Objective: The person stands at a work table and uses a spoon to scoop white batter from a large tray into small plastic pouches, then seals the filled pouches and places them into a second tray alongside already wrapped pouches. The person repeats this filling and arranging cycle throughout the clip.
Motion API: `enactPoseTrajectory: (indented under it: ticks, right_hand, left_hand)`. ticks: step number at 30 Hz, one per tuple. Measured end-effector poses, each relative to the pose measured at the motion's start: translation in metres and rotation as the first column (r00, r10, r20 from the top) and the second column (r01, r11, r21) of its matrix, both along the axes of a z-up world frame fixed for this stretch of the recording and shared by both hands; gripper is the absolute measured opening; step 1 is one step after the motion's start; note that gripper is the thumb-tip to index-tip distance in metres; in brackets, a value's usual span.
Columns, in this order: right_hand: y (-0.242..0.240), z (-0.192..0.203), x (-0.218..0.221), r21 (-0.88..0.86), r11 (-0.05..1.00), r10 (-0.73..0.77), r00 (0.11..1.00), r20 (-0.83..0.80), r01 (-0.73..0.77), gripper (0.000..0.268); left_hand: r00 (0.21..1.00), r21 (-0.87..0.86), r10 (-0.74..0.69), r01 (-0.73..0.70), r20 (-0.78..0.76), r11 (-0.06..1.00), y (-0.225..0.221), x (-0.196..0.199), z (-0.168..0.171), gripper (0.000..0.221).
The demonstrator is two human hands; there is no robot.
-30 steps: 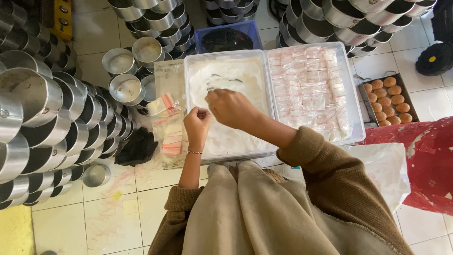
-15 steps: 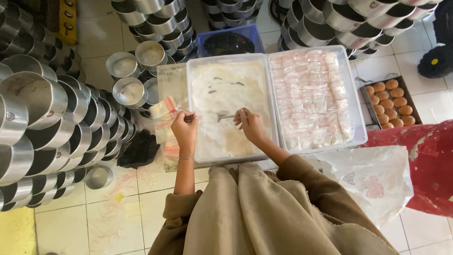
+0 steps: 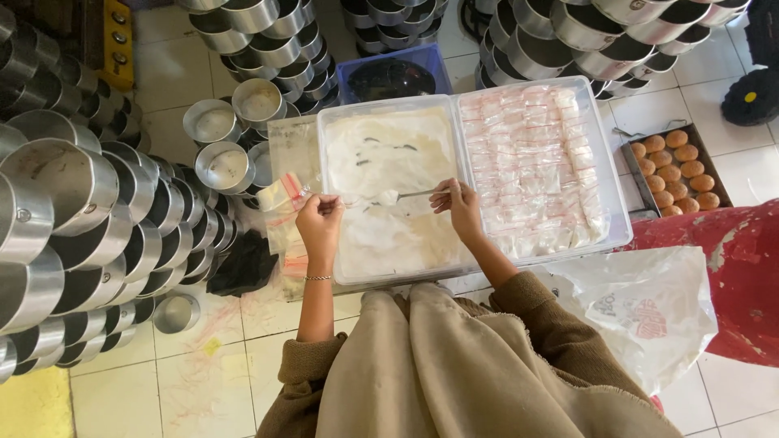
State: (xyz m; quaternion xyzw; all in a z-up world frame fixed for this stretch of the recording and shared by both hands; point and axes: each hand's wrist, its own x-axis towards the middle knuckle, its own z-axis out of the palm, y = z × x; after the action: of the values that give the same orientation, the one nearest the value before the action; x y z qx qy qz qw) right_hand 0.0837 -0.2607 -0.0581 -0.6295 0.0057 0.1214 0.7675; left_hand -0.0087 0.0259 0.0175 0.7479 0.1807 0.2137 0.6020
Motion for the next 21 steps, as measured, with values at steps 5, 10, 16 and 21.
enactPoseTrajectory:
  ticks: [5, 10, 16, 21]
  right_hand:
    - [-0.009, 0.009, 0.002, 0.048, 0.997, -0.055, 0.998, 0.000, 0.055, 0.043]
    - [-0.006, 0.009, 0.006, 0.064, 0.995, -0.070, 0.997, -0.015, 0.070, 0.042]
    - [0.021, 0.004, -0.003, -0.202, 0.974, -0.072, 0.988, 0.139, 0.100, 0.041]
    - [0.043, -0.017, -0.004, -0.103, 0.994, 0.045, 0.995, 0.091, -0.036, 0.039]
  left_hand:
    - [0.999, 0.025, -0.027, 0.028, -0.029, 0.999, -0.006, 0.002, -0.006, 0.010]
    - [0.999, 0.009, -0.037, 0.037, -0.028, 0.999, -0.008, 0.007, -0.012, 0.010]
    - [0.999, -0.023, -0.036, 0.036, 0.000, 0.999, -0.005, 0.008, -0.008, 0.008]
    - [1.000, -0.047, 0.000, -0.001, -0.017, 0.999, 0.000, 0.005, -0.012, 0.009]
